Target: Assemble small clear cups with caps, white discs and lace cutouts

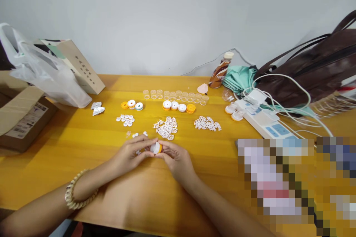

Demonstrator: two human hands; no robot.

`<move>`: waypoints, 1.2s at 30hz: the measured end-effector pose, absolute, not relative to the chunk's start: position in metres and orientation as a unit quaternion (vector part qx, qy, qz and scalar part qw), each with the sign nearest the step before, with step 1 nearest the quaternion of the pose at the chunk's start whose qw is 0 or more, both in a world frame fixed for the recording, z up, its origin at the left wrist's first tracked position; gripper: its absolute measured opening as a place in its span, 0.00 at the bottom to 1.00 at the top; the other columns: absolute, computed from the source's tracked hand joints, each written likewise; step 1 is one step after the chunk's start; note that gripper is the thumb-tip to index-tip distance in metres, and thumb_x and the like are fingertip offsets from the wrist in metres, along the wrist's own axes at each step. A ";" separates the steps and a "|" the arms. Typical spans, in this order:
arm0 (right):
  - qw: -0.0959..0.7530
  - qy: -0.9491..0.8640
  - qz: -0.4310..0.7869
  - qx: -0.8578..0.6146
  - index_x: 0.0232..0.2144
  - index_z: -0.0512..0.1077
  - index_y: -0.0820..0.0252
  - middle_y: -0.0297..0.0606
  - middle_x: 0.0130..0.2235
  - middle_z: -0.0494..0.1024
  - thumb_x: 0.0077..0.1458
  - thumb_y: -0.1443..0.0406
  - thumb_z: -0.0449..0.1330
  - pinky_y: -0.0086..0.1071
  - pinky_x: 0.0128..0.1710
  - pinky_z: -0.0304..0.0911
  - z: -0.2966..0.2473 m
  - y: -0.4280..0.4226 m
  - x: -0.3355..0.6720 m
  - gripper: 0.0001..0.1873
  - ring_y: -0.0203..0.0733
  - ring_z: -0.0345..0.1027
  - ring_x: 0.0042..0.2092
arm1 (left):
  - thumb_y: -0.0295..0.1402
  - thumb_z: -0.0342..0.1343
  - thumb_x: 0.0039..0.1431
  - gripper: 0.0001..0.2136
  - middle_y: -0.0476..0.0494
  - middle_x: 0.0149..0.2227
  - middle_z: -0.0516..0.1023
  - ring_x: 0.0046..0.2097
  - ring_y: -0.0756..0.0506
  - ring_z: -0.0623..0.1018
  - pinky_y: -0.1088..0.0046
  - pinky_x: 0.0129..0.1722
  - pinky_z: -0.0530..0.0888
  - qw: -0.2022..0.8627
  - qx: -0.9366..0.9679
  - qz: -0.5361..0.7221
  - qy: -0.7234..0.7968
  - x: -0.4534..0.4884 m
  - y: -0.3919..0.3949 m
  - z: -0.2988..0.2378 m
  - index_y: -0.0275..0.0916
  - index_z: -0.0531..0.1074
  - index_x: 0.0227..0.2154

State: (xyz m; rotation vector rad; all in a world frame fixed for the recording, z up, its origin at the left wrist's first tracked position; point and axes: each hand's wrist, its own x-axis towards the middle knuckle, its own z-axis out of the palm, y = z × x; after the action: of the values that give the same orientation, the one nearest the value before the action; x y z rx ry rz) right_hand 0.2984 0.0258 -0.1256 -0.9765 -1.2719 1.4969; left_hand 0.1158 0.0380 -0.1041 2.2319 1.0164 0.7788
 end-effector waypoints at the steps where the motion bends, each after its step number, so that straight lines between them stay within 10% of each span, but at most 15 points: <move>1: 0.459 -0.513 0.608 -0.396 0.39 0.74 0.53 0.34 0.35 0.80 0.45 0.66 0.63 0.38 0.46 0.68 -0.126 0.026 0.298 0.15 0.41 0.74 0.39 | 0.31 0.50 0.59 0.16 0.43 0.36 0.71 0.37 0.47 0.70 0.69 0.38 0.69 0.284 0.829 0.295 0.381 0.116 0.038 -0.104 0.41 0.65 0.50; 36: 0.433 -0.511 0.650 -0.359 0.42 0.71 0.52 0.33 0.39 0.78 0.47 0.70 0.61 0.37 0.49 0.63 -0.123 0.027 0.297 0.18 0.38 0.72 0.41 | 0.30 0.52 0.58 0.18 0.42 0.43 0.71 0.42 0.47 0.71 0.68 0.42 0.71 0.299 0.840 0.288 0.350 0.106 0.039 -0.088 0.41 0.63 0.52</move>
State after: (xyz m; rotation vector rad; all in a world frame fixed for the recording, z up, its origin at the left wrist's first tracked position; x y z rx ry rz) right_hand 0.2972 0.0274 -0.1234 -0.8950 -1.2723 1.6203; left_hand 0.1065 0.0393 -0.0882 2.2316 0.9284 0.7646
